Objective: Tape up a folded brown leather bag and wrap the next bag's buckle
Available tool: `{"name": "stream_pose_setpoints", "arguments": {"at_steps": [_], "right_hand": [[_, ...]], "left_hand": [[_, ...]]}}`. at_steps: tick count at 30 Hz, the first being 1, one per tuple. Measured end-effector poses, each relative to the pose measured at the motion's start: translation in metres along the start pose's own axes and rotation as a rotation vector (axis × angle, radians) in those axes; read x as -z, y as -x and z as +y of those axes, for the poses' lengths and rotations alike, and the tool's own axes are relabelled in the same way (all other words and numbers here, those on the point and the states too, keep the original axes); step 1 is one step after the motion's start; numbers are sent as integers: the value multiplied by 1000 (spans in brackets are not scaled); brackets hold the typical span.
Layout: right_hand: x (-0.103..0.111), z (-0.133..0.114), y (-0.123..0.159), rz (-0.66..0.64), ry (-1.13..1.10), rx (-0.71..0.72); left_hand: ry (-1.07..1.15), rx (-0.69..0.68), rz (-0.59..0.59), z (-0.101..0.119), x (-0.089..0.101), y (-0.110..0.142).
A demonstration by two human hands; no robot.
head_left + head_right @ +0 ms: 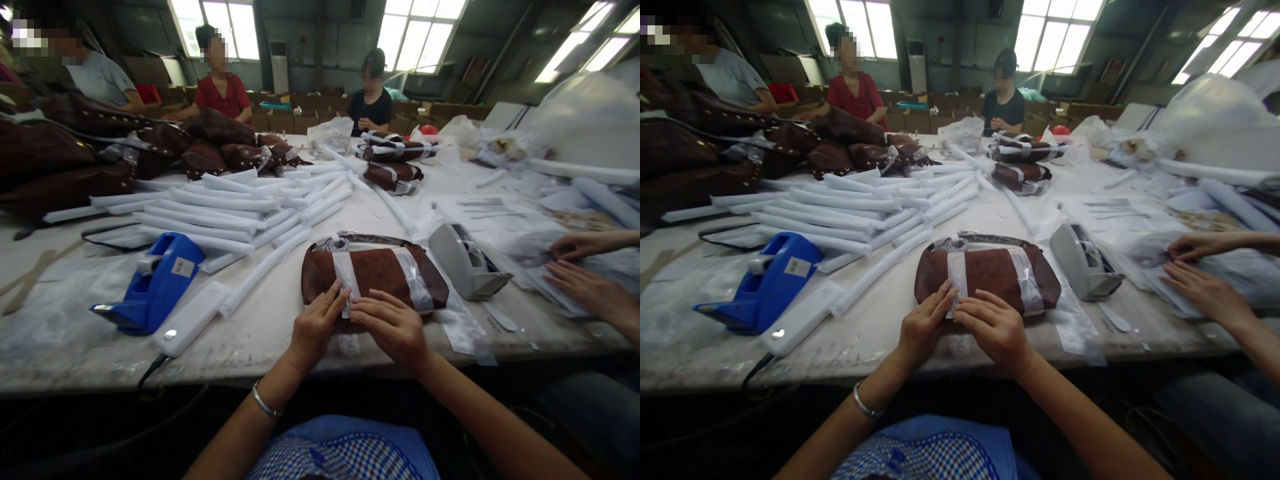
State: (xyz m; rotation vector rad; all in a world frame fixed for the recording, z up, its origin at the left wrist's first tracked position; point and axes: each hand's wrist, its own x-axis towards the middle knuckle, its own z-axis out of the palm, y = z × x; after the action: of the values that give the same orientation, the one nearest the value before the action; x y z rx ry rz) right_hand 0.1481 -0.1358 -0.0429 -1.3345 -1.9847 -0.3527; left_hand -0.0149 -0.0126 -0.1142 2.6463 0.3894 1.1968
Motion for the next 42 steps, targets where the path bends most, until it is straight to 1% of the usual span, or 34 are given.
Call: {"name": "stream_pose_setpoints", "arguments": {"at_steps": [3, 6, 10, 13, 16, 20, 23, 25, 27, 29, 31, 34, 37, 39, 42], "right_hand": [[6, -2, -3, 14, -6, -21], [11, -8, -4, 29, -5, -12], [13, -18, 7, 0, 4, -16], [6, -20, 22, -39, 16, -7], [-6, -14, 36, -55, 39, 32], [-20, -3, 48, -83, 73, 77], [-21, -2, 52, -101, 74, 81], [-17, -5, 52, -99, 40, 55], [-11, -8, 49, -59, 16, 15], [-8, -7, 41, -8, 45, -32], [-9, -1, 32, 13, 110, -77], [-19, 12, 22, -64, 173, -117], [-29, 22, 22, -154, 205, -135], [-33, 23, 26, -168, 233, -131], [-37, 22, 30, -148, 265, -124]], "left_hand": [[6, 19, -1, 0, -1, 0], [18, 36, 5, 0, -2, 0], [33, 74, -1, -1, -3, 1], [66, 99, -24, -2, 0, 0], [75, 94, -48, -3, 3, -1], [40, 20, -48, -5, 2, -2], [11, -23, -46, -6, -1, -1], [-13, -29, -45, -5, -2, 0], [-32, -40, -44, -4, -2, 1], [-41, -48, -45, -3, -2, 1], [-43, -48, -39, -3, -3, 2], [-41, -52, -25, -4, -4, 1], [-21, -49, -41, -4, -2, 1], [14, -29, -75, -1, 2, -1], [95, 39, -153, 6, 9, -3]]}}
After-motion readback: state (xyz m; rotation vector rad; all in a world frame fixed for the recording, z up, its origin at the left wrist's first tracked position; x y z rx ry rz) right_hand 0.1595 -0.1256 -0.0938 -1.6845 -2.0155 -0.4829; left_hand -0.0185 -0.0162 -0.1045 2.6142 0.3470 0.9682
